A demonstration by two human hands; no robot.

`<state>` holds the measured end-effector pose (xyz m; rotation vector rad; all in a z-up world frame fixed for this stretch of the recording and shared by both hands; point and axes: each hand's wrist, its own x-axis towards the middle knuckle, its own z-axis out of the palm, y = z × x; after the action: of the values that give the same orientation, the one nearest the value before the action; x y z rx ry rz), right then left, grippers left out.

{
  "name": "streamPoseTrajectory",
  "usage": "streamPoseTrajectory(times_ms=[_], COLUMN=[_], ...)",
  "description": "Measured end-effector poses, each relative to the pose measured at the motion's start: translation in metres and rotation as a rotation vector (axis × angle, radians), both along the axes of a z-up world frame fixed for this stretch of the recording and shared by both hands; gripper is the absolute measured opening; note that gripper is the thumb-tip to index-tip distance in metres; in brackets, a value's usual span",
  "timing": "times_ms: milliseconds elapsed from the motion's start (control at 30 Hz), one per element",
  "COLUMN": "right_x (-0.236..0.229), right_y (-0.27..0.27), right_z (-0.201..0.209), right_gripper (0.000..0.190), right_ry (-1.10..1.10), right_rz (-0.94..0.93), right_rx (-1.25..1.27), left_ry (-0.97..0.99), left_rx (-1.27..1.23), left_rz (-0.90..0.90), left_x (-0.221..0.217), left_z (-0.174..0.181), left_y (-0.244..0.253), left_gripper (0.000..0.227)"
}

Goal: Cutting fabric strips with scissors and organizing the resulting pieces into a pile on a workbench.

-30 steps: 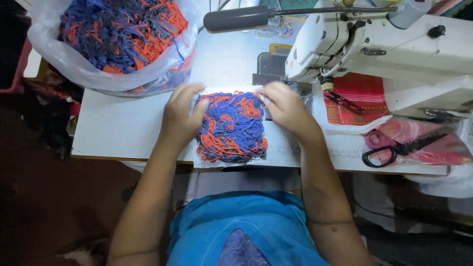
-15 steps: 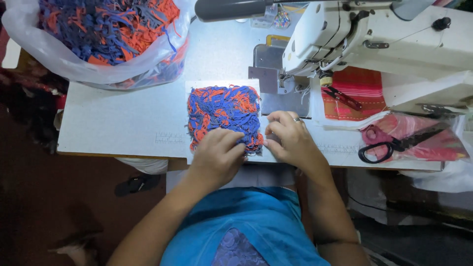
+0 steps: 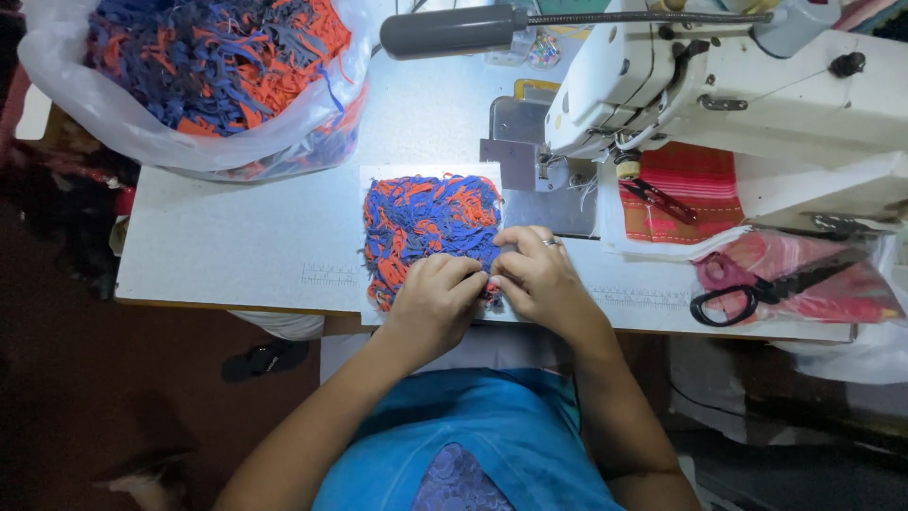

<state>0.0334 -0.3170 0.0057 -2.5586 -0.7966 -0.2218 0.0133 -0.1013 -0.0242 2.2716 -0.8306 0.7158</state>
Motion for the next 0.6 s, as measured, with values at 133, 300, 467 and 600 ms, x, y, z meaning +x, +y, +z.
streamPoseTrajectory(times_ms=[133, 300, 467, 600], right_x=[-0.006, -0.010, -0.001, 0.000], right_y=[-0.006, 0.012, 0.022, 0.023], right_z=[0.020, 0.024, -0.006, -0.008], right_gripper=[0.010, 0.023, 0.016, 0.010], right_ry=[-0.001, -0.044, -0.205, -0.210], right_rz=[0.082, 0.221, 0.212, 0.186], right_rx=[0.110, 0.145, 0.069, 0.064], left_ry=[0.174, 0.315, 0.365, 0.379], left_rx=[-0.146, -0.043, 0.070, 0.062], left_rz=[-0.156, -0.113, 0.019, 0.046], left_x=[-0.004, -0.007, -0.003, -0.008], left_z=[0.037, 0.040, 0.007, 0.011], left_y=[0.047, 0.095, 0.102, 0.100], left_gripper=[0.033, 0.047, 0.028, 0.023])
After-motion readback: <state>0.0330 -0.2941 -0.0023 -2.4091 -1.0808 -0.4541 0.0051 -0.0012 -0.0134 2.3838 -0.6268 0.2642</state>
